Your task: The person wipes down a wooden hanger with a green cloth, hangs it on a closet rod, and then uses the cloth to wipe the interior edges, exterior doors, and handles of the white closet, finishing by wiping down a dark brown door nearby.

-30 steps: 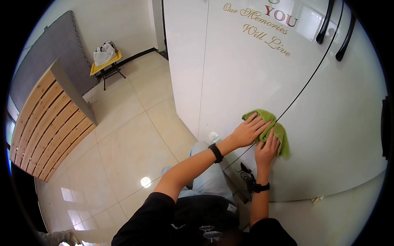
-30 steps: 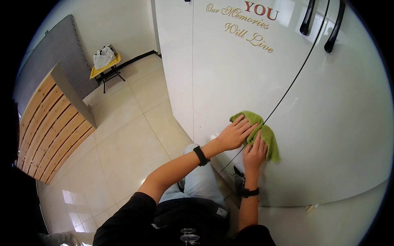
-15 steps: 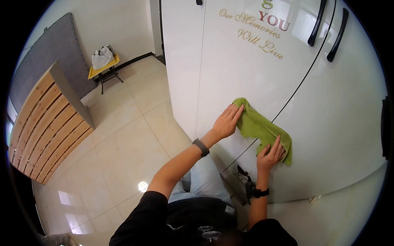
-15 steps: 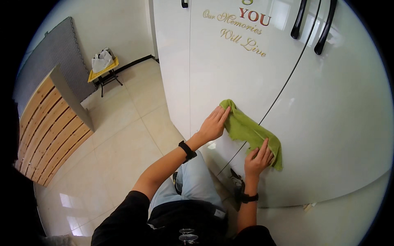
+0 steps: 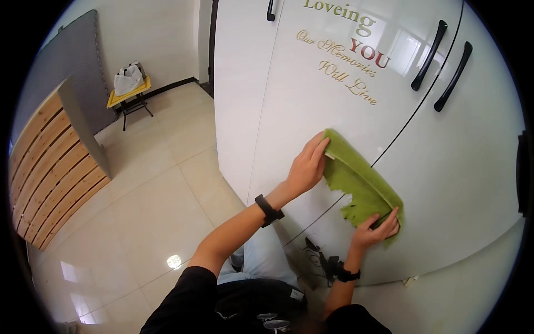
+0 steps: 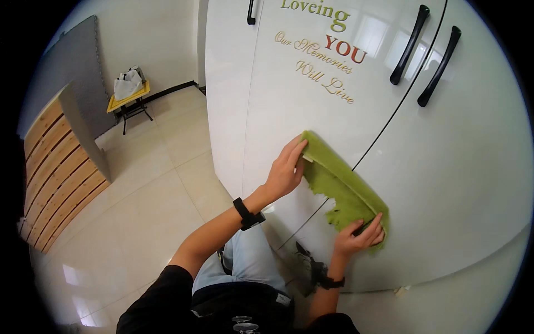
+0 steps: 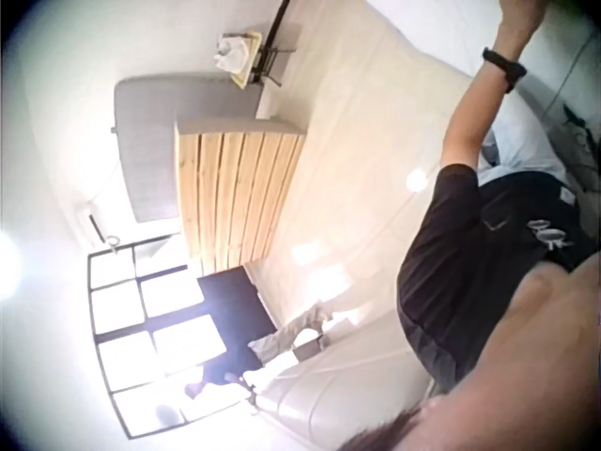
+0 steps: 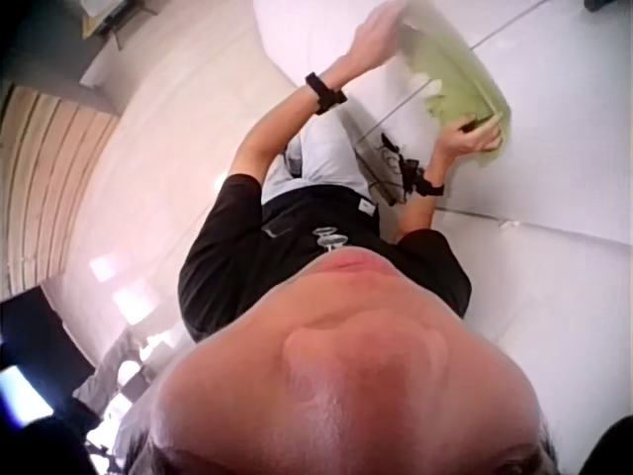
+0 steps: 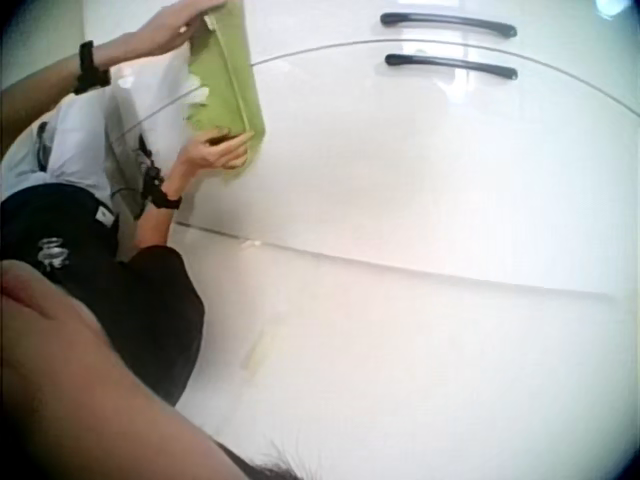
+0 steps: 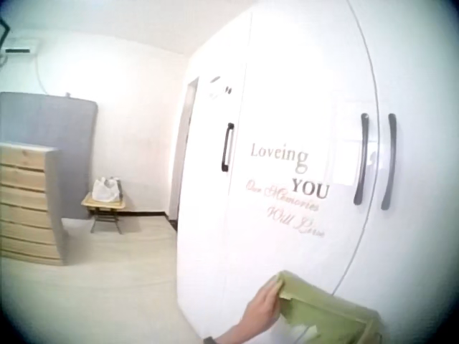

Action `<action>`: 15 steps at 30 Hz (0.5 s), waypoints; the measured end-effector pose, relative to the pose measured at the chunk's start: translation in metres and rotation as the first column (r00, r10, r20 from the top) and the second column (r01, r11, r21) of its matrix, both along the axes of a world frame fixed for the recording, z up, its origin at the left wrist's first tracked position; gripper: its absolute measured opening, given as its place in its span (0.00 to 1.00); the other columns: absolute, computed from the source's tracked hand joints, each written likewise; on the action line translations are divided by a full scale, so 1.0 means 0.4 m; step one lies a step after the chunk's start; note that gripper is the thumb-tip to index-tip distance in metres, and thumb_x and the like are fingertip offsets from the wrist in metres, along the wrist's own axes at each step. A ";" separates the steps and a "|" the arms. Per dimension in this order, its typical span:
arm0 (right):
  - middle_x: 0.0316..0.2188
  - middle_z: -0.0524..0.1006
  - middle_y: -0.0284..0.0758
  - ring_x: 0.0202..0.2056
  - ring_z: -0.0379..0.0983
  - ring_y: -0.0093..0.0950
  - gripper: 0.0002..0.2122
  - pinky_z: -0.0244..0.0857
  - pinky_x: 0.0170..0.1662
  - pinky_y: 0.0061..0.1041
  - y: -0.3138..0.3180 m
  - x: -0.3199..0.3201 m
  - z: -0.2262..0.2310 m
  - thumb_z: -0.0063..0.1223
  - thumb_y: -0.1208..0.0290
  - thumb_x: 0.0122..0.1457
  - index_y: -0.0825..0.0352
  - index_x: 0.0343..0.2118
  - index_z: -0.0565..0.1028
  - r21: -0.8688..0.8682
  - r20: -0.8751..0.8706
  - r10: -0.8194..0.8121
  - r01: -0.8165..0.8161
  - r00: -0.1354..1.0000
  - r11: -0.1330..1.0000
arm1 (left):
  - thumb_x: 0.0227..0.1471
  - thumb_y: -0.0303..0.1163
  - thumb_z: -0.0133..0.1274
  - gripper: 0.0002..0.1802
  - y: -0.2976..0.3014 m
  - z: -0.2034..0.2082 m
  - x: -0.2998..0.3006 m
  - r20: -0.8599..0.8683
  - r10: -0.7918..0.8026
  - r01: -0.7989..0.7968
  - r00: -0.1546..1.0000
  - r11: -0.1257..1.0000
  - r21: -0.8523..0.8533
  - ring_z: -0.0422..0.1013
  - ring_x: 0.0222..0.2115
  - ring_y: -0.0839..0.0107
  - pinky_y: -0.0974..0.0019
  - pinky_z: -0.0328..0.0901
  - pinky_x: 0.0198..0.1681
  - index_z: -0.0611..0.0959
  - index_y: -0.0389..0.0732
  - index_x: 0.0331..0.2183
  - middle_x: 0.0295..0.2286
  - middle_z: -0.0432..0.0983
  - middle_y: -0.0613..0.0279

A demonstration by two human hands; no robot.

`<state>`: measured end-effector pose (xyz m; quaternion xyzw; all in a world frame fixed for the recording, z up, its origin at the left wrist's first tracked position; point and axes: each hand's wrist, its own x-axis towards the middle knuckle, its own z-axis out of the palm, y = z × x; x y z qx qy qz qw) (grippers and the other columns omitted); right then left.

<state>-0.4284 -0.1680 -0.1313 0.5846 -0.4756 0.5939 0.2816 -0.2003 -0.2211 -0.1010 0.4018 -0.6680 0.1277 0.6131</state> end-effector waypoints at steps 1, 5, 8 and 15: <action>0.50 0.70 0.44 0.48 0.62 0.45 0.22 0.52 0.56 0.43 -0.003 -0.012 0.016 0.45 0.77 0.57 0.72 0.56 0.64 -0.011 0.010 -0.024 0.024 1.000 1.000 | 0.46 0.18 0.50 0.30 0.003 0.024 -0.018 0.002 -0.012 0.012 1.000 1.000 -0.009 0.62 0.52 0.49 0.58 0.65 0.51 0.66 0.33 0.53 0.53 0.61 0.43; 0.48 0.71 0.45 0.45 0.64 0.45 0.21 0.51 0.55 0.45 -0.011 -0.058 0.054 0.47 0.75 0.58 0.71 0.55 0.64 -0.078 0.032 -0.108 0.110 0.994 0.991 | 0.45 0.21 0.54 0.35 0.013 0.076 -0.099 0.119 -0.018 0.025 0.993 0.998 -0.053 0.56 0.57 0.44 0.55 0.59 0.57 0.62 0.27 0.55 0.56 0.54 0.37; 0.48 0.71 0.46 0.46 0.64 0.47 0.21 0.50 0.56 0.46 -0.011 -0.100 0.053 0.48 0.73 0.59 0.71 0.56 0.64 -0.089 0.042 -0.140 0.143 0.989 0.986 | 0.44 0.21 0.54 0.33 0.018 0.085 -0.173 0.176 -0.012 0.026 0.984 0.997 -0.079 0.54 0.58 0.43 0.54 0.56 0.59 0.64 0.23 0.52 0.56 0.54 0.35; 0.55 0.63 0.51 0.53 0.59 0.51 0.23 0.48 0.56 0.48 -0.005 -0.252 -0.019 0.41 0.66 0.64 0.74 0.58 0.59 -0.117 -0.009 -0.371 0.368 0.929 0.923 | 0.45 0.31 0.53 0.30 0.022 0.002 -0.334 0.282 -0.042 0.085 0.959 0.986 -0.141 0.54 0.57 0.39 0.50 0.56 0.58 0.69 0.19 0.47 0.52 0.57 0.29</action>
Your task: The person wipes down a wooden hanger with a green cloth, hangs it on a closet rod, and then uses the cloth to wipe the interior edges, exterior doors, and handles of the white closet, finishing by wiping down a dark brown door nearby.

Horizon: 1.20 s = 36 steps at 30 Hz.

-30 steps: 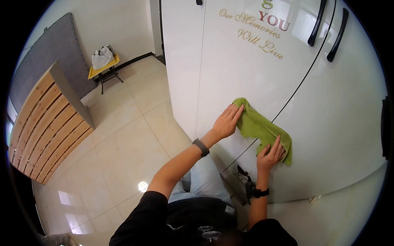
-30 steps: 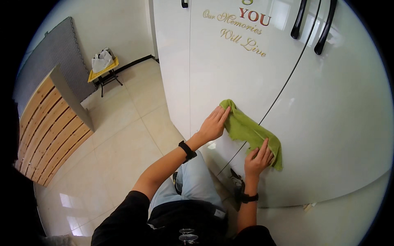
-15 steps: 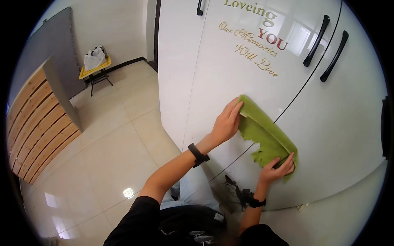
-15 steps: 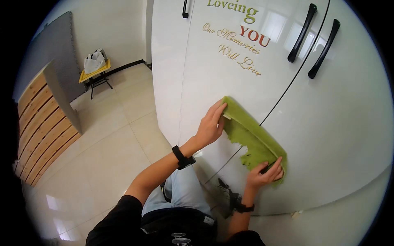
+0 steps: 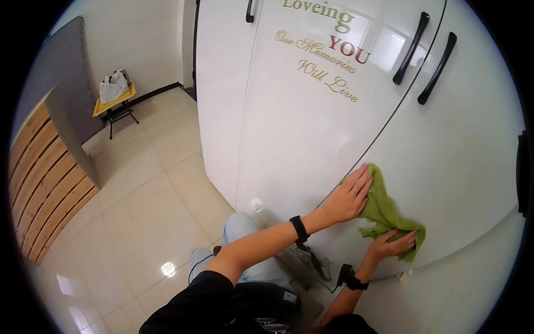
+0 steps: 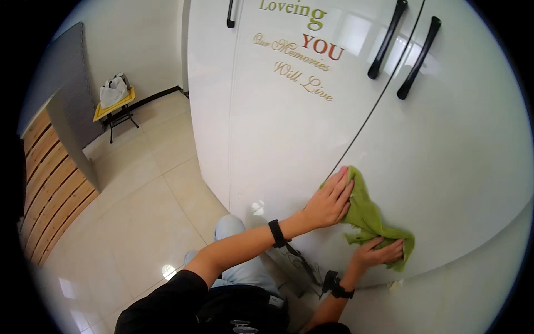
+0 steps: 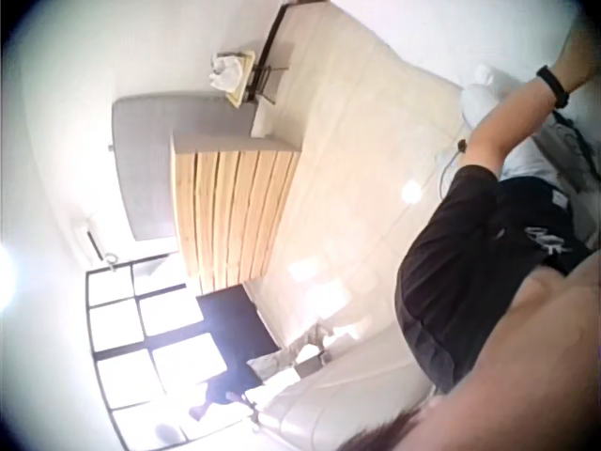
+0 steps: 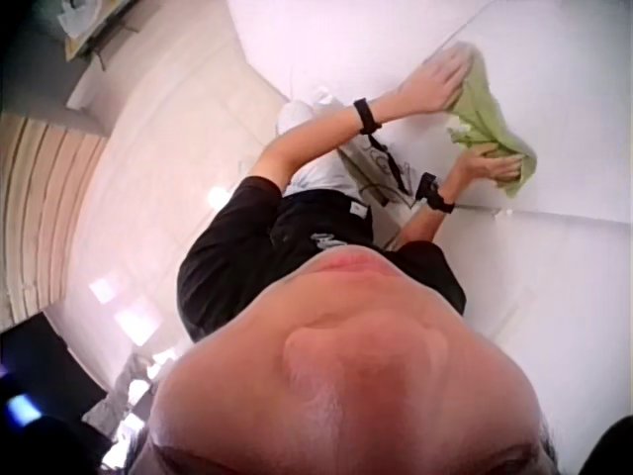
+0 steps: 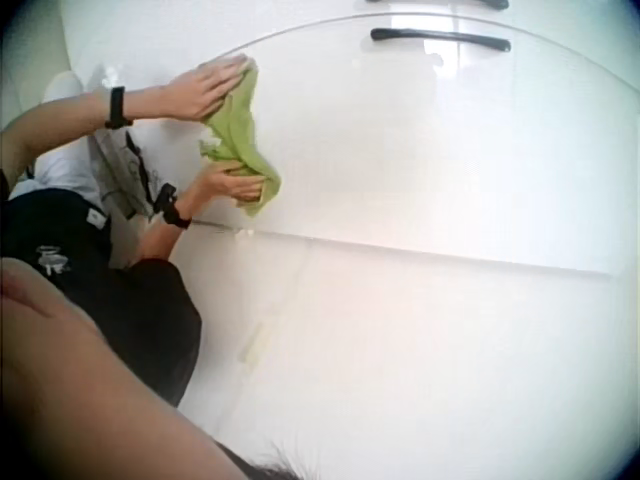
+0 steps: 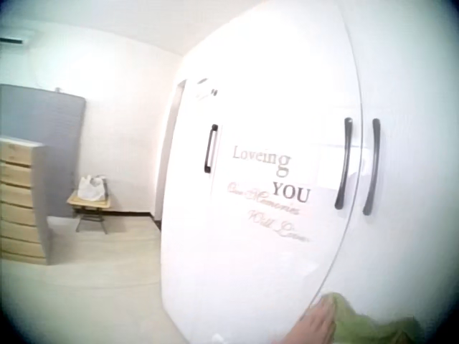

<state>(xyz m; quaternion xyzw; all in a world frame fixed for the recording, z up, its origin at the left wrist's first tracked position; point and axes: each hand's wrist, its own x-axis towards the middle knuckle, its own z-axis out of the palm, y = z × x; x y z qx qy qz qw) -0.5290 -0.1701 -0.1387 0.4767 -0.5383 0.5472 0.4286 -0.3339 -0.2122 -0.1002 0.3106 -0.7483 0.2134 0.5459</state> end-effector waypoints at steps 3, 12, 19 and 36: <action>0.55 0.62 0.52 0.52 0.58 0.52 0.23 0.48 0.56 0.47 0.014 -0.038 -0.043 0.38 0.65 0.64 0.74 0.58 0.58 -0.019 -0.030 -0.062 0.061 0.998 0.998 | 0.46 0.33 0.54 0.29 0.004 -0.063 -0.031 0.044 -0.058 0.058 0.997 0.998 0.001 0.56 0.57 0.43 0.51 0.57 0.58 0.71 0.23 0.47 0.52 0.60 0.34; 0.55 0.62 0.54 0.54 0.57 0.54 0.24 0.48 0.56 0.50 0.009 -0.047 -0.078 0.38 0.63 0.64 0.75 0.58 0.59 -0.011 0.003 -0.034 0.034 0.999 0.999 | 0.44 0.32 0.53 0.31 0.010 -0.084 -0.016 0.165 -0.035 0.039 0.986 0.999 -0.024 0.55 0.58 0.48 0.52 0.57 0.57 0.70 0.26 0.50 0.54 0.59 0.39; 0.53 0.64 0.52 0.51 0.60 0.53 0.22 0.50 0.54 0.50 -0.030 0.036 -0.044 0.40 0.67 0.62 0.75 0.56 0.61 0.047 -0.060 0.017 -0.014 0.998 0.999 | 0.41 0.29 0.52 0.33 -0.026 -0.047 0.051 0.065 0.094 -0.094 0.993 0.995 0.010 0.55 0.58 0.46 0.51 0.56 0.58 0.69 0.25 0.50 0.54 0.58 0.35; 0.49 0.71 0.45 0.46 0.67 0.46 0.22 0.57 0.51 0.42 -0.101 0.340 0.008 0.47 0.71 0.55 0.73 0.52 0.68 0.187 -0.143 0.303 -0.275 0.942 0.943 | 0.49 0.28 0.44 0.30 -0.083 -0.068 0.260 0.018 0.381 -0.381 0.924 0.922 0.071 0.49 0.60 0.43 0.50 0.52 0.60 0.64 0.21 0.52 0.57 0.52 0.33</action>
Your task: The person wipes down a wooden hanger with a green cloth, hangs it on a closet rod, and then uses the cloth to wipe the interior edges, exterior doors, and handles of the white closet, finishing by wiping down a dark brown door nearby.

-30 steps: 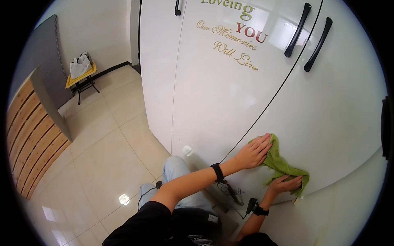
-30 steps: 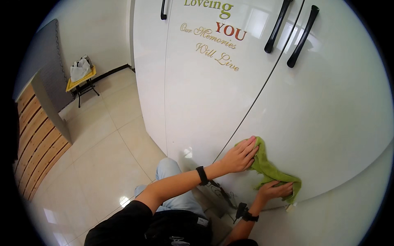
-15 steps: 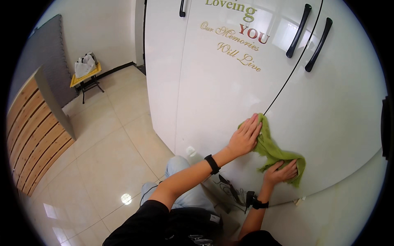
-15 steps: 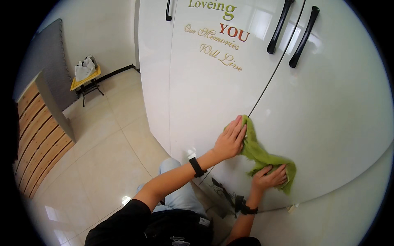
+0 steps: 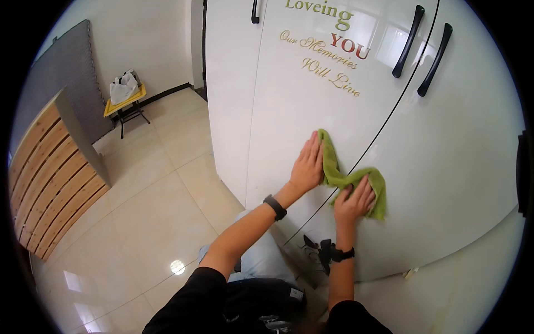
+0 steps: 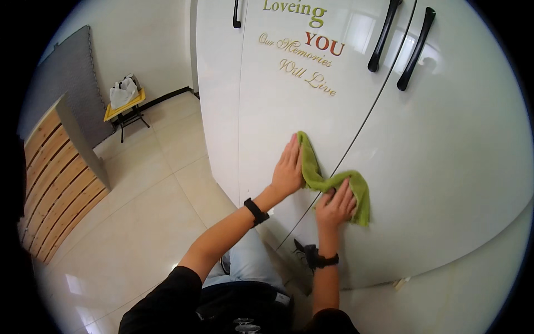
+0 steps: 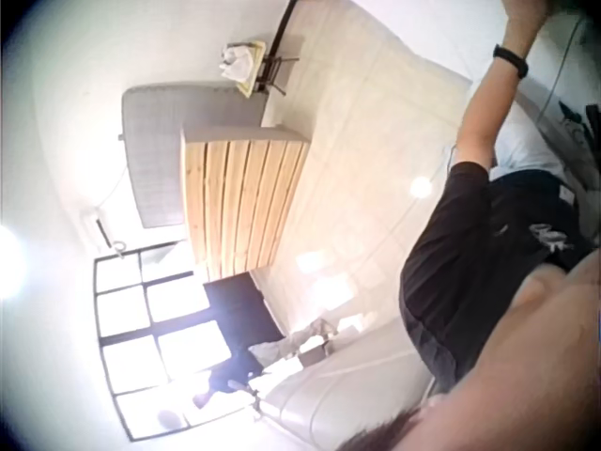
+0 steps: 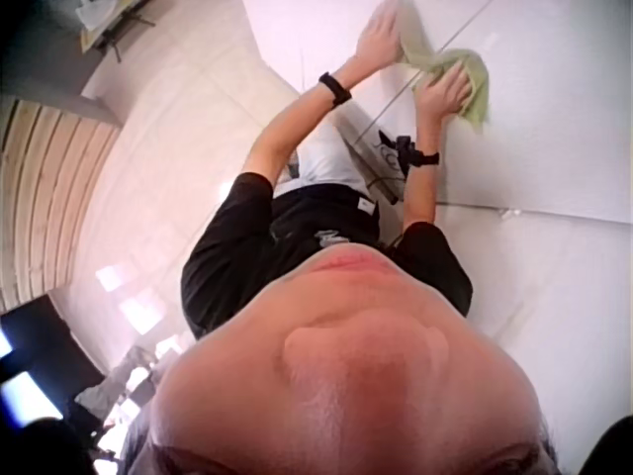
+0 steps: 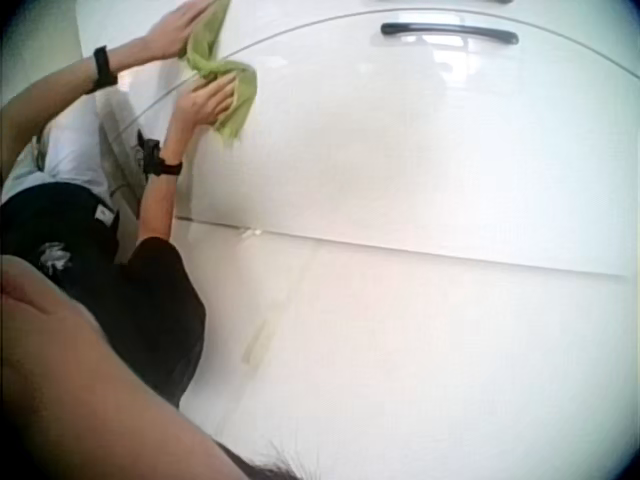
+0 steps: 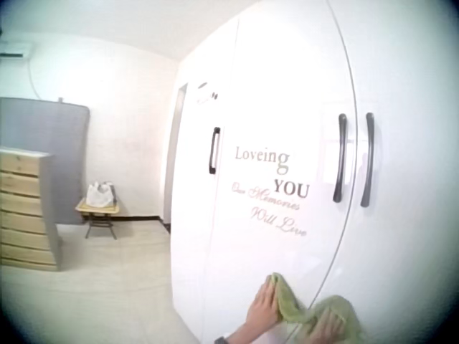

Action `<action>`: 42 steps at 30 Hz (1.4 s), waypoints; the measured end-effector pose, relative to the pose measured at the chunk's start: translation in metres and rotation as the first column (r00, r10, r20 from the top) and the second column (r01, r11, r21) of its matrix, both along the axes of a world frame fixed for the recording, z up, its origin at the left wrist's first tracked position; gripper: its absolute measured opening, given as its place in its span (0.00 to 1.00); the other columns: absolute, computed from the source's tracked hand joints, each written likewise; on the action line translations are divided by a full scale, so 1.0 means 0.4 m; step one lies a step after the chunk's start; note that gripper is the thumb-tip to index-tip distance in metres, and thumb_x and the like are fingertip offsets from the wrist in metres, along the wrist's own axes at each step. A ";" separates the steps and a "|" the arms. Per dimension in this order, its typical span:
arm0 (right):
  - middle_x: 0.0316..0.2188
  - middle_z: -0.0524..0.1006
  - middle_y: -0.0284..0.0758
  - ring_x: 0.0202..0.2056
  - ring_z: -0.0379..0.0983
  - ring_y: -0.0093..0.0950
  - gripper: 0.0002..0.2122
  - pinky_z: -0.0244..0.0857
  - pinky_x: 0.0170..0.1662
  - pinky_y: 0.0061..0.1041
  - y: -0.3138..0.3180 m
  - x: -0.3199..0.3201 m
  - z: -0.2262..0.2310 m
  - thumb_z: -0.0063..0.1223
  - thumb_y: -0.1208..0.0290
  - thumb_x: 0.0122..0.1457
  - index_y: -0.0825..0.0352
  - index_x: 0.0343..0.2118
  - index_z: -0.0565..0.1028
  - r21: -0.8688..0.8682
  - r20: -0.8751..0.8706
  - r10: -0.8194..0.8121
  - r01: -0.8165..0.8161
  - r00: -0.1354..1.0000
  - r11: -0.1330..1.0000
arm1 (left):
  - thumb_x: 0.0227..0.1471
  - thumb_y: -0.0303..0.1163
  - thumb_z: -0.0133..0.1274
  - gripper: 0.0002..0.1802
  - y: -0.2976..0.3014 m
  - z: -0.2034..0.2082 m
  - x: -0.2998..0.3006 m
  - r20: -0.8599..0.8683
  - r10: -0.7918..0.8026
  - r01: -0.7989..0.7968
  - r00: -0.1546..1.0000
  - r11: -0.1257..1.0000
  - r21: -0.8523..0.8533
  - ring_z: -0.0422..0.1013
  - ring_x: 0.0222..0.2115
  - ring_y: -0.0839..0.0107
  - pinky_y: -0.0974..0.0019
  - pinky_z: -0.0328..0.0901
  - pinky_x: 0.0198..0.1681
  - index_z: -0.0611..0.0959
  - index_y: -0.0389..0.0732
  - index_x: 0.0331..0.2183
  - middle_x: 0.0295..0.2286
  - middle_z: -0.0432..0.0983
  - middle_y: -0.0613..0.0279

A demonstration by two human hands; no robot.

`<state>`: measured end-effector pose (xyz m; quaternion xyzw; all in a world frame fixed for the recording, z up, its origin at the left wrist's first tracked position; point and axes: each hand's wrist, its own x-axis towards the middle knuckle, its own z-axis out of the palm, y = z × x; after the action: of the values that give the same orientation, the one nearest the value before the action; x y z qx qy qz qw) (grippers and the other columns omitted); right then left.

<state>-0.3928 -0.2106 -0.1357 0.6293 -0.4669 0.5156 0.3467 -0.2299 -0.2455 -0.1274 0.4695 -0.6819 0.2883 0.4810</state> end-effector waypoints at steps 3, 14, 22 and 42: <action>0.49 0.71 0.45 0.47 0.67 0.46 0.22 0.58 0.52 0.41 -0.023 0.071 0.028 0.47 0.73 0.55 0.73 0.54 0.67 0.021 0.009 0.054 -0.054 0.998 0.998 | 0.49 0.29 0.44 0.30 -0.021 0.017 0.045 -0.064 0.065 -0.064 0.996 0.998 0.027 0.48 0.60 0.42 0.49 0.51 0.60 0.63 0.21 0.52 0.58 0.50 0.33; 0.53 0.66 0.46 0.51 0.64 0.46 0.25 0.60 0.53 0.37 -0.055 0.237 0.006 0.45 0.77 0.55 0.71 0.58 0.61 0.300 0.031 0.377 -0.368 0.926 0.880 | 0.49 0.28 0.47 0.30 -0.050 0.092 0.212 -0.242 0.051 -0.039 0.969 0.998 0.056 0.46 0.60 0.43 0.54 0.51 0.61 0.64 0.26 0.53 0.59 0.47 0.38; 0.54 0.66 0.47 0.51 0.63 0.47 0.25 0.59 0.53 0.38 -0.085 0.322 -0.026 0.46 0.76 0.55 0.71 0.58 0.61 0.346 0.025 0.409 -0.392 0.912 0.852 | 0.46 0.24 0.48 0.31 -0.081 0.095 0.312 -0.187 0.077 -0.059 0.979 0.993 0.100 0.47 0.60 0.44 0.55 0.54 0.59 0.64 0.27 0.53 0.59 0.47 0.38; 0.53 0.65 0.52 0.52 0.60 0.51 0.24 0.49 0.57 0.46 -0.123 0.470 0.123 0.47 0.74 0.56 0.77 0.56 0.61 0.298 -0.085 0.185 -0.152 0.979 0.943 | 0.48 0.26 0.48 0.25 -0.171 0.118 0.465 -0.262 -0.090 0.094 0.961 0.996 0.003 0.55 0.58 0.45 0.52 0.60 0.56 0.69 0.26 0.49 0.56 0.56 0.37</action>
<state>-0.2048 -0.2598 -0.0866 0.7387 -0.4616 0.4334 0.2310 -0.0441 -0.3139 -0.0804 0.4749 -0.6358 0.1959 0.5761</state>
